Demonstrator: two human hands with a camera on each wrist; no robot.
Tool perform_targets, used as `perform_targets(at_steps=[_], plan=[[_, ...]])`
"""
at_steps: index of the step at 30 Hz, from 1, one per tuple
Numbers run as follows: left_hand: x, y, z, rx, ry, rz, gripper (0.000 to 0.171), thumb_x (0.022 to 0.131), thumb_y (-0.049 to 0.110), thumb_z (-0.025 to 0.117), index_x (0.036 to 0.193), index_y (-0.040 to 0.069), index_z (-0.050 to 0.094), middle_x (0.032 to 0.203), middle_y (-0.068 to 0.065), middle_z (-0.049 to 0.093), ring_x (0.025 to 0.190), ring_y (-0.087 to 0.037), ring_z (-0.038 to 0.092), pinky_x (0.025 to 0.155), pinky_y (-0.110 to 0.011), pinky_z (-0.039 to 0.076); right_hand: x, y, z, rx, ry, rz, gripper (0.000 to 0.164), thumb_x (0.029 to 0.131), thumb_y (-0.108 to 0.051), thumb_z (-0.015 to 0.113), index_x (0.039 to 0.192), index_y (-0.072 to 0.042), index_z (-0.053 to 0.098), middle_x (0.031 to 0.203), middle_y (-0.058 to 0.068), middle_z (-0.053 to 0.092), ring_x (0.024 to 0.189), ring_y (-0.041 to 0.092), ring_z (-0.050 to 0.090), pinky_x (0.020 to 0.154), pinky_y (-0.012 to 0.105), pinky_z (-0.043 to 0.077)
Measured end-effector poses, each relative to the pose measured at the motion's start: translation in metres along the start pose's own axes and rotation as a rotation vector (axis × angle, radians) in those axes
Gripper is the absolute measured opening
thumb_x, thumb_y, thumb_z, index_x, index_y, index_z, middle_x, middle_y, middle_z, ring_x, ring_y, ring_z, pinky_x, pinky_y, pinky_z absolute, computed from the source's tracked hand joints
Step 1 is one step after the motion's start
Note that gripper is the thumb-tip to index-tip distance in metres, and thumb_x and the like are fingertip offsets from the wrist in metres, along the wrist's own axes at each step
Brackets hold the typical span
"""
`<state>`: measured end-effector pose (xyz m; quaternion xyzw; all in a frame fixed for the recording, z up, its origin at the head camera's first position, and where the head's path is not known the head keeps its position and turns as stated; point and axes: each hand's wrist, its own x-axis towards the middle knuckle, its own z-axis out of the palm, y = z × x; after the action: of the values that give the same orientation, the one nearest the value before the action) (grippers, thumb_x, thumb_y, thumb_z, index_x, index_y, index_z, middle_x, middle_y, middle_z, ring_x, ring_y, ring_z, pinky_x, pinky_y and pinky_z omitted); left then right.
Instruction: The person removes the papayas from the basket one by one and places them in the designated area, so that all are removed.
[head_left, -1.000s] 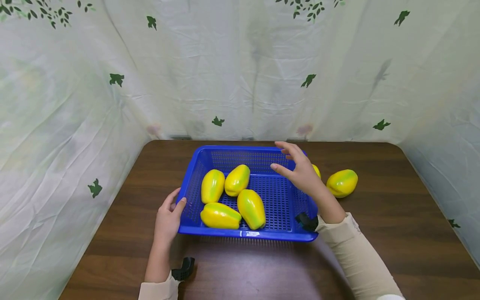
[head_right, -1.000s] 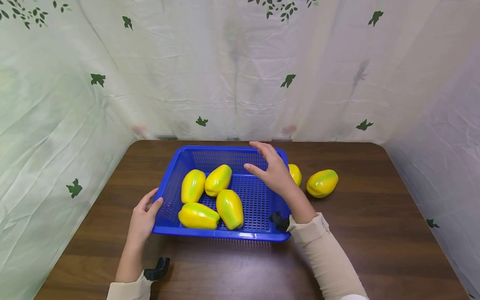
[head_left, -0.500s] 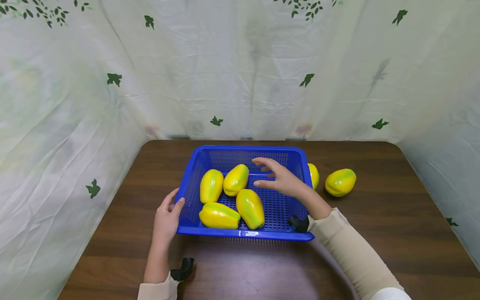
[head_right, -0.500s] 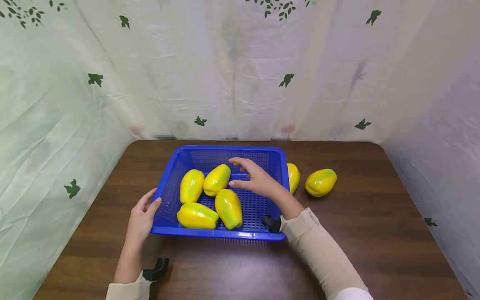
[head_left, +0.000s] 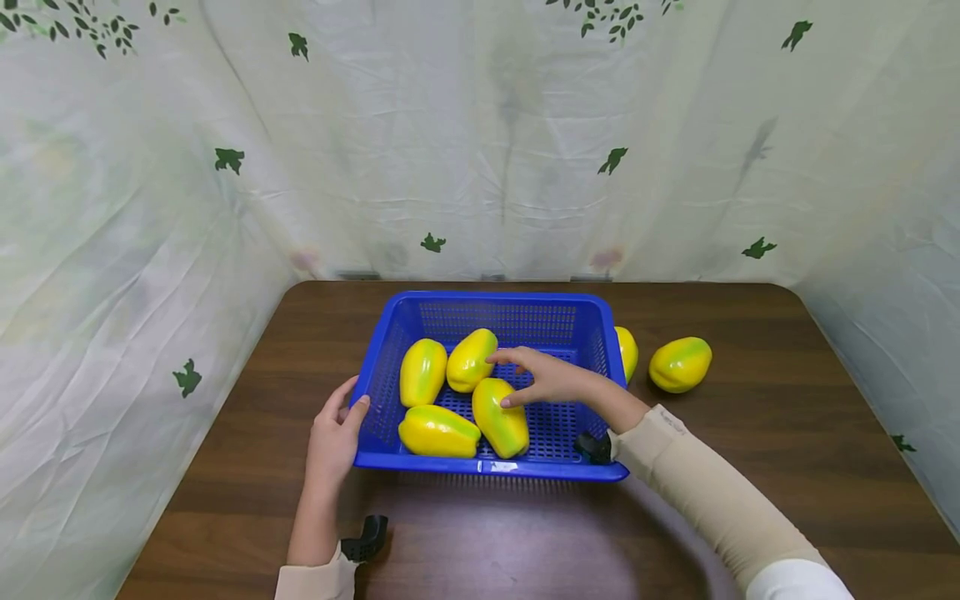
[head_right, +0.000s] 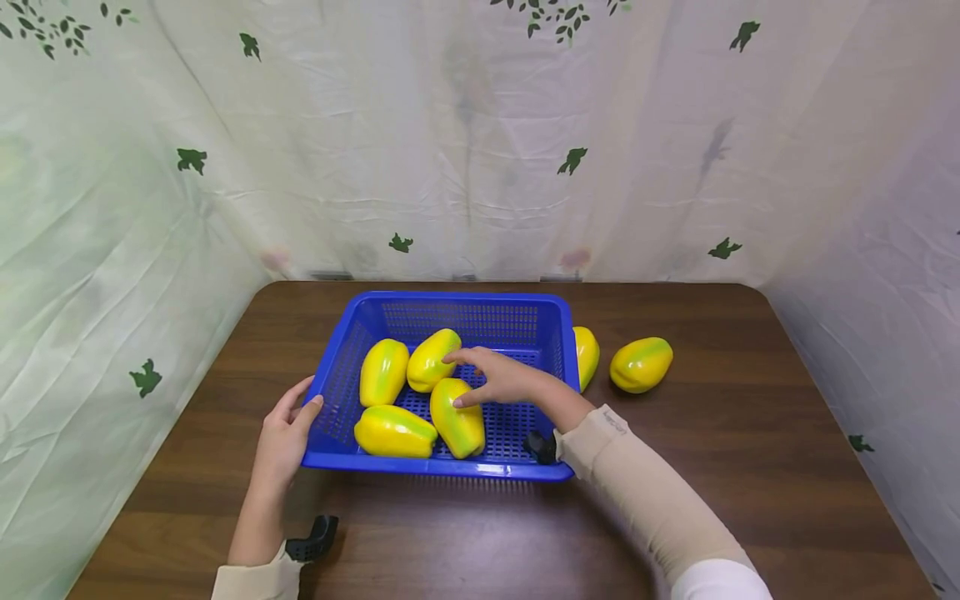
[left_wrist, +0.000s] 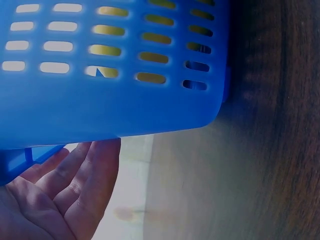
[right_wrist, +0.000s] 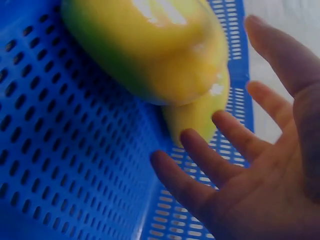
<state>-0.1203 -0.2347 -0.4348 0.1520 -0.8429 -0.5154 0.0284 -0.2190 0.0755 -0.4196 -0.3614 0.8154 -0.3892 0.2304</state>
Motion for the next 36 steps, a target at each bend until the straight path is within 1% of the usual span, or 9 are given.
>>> perform_targets(at_steps=[3,6,10,15,18,22,28,32,36], plan=[[-0.0003,0.0000,0.0000,-0.007,-0.001,0.003,0.050,0.092,0.043,0.044,0.136,0.019,0.040,0.099,-0.018,0.058,0.081,-0.027,0.057,0.067,-0.034,0.049,0.0012,0.0016,0.0030,-0.042,-0.073,-0.008,0.064,0.081,-0.031,0.067,0.135,-0.012,0.038,0.135,0.006,0.037,0.122,0.025,0.034,0.096,0.040,0.032],[-0.0005,-0.0001,0.0000,-0.008,-0.002,0.009,0.050,0.092,0.043,0.044,0.136,0.018,0.040,0.099,-0.018,0.059,0.080,-0.027,0.058,0.066,-0.035,0.049,0.0019,0.0024,0.0050,-0.077,-0.127,0.016,0.064,0.081,-0.032,0.067,0.135,-0.015,0.039,0.135,0.006,0.035,0.122,0.022,0.033,0.097,0.038,0.030],[-0.0001,0.0002,-0.0002,-0.004,-0.003,0.013,0.050,0.092,0.042,0.044,0.136,0.018,0.040,0.099,-0.018,0.058,0.080,-0.027,0.058,0.065,-0.033,0.049,0.0025,0.0036,0.0062,-0.070,-0.173,0.059,0.066,0.079,-0.034,0.068,0.136,-0.019,0.037,0.136,0.006,0.033,0.123,0.022,0.031,0.099,0.039,0.028],[0.0002,0.0001,-0.0002,-0.001,-0.002,0.013,0.050,0.092,0.041,0.044,0.136,0.017,0.039,0.098,-0.018,0.058,0.081,-0.027,0.057,0.066,-0.033,0.049,0.0032,0.0035,0.0071,-0.029,-0.230,0.082,0.069,0.077,-0.032,0.071,0.136,-0.021,0.036,0.138,0.004,0.032,0.122,0.019,0.031,0.099,0.039,0.027],[0.0001,-0.0001,-0.0002,0.001,-0.003,0.011,0.050,0.092,0.041,0.044,0.136,0.018,0.039,0.098,-0.018,0.058,0.081,-0.027,0.057,0.066,-0.034,0.049,0.0030,0.0018,0.0071,-0.008,-0.249,0.098,0.069,0.076,-0.029,0.072,0.135,-0.022,0.036,0.138,0.002,0.031,0.121,0.018,0.032,0.100,0.038,0.026],[-0.0001,0.0001,-0.0005,0.001,-0.006,0.004,0.050,0.092,0.042,0.043,0.136,0.018,0.039,0.098,-0.018,0.057,0.080,-0.027,0.056,0.065,-0.033,0.049,0.0023,-0.0004,0.0065,-0.002,-0.260,0.112,0.069,0.076,-0.027,0.072,0.135,-0.024,0.036,0.138,0.001,0.031,0.120,0.018,0.033,0.100,0.040,0.026],[0.0001,0.0006,-0.0007,-0.006,-0.006,0.006,0.050,0.092,0.042,0.044,0.136,0.018,0.039,0.098,-0.018,0.057,0.080,-0.027,0.056,0.065,-0.032,0.049,0.0016,-0.0007,0.0050,0.002,-0.248,0.102,0.069,0.076,-0.024,0.073,0.134,-0.023,0.037,0.137,0.001,0.032,0.118,0.018,0.033,0.099,0.039,0.027],[0.0003,0.0001,-0.0002,-0.005,-0.003,0.012,0.051,0.092,0.042,0.044,0.136,0.017,0.039,0.098,-0.018,0.057,0.080,-0.027,0.056,0.065,-0.032,0.048,0.0000,0.0000,0.0029,0.025,-0.209,0.094,0.068,0.075,-0.024,0.073,0.134,-0.025,0.037,0.137,0.002,0.032,0.117,0.017,0.035,0.097,0.038,0.030],[0.0004,-0.0008,0.0001,-0.005,-0.003,0.013,0.051,0.092,0.043,0.043,0.136,0.017,0.039,0.098,-0.018,0.058,0.080,-0.027,0.056,0.064,-0.031,0.049,-0.0029,0.0006,-0.0007,0.064,-0.151,0.089,0.067,0.076,-0.023,0.072,0.133,-0.028,0.038,0.137,0.001,0.030,0.115,0.017,0.036,0.094,0.037,0.033]])
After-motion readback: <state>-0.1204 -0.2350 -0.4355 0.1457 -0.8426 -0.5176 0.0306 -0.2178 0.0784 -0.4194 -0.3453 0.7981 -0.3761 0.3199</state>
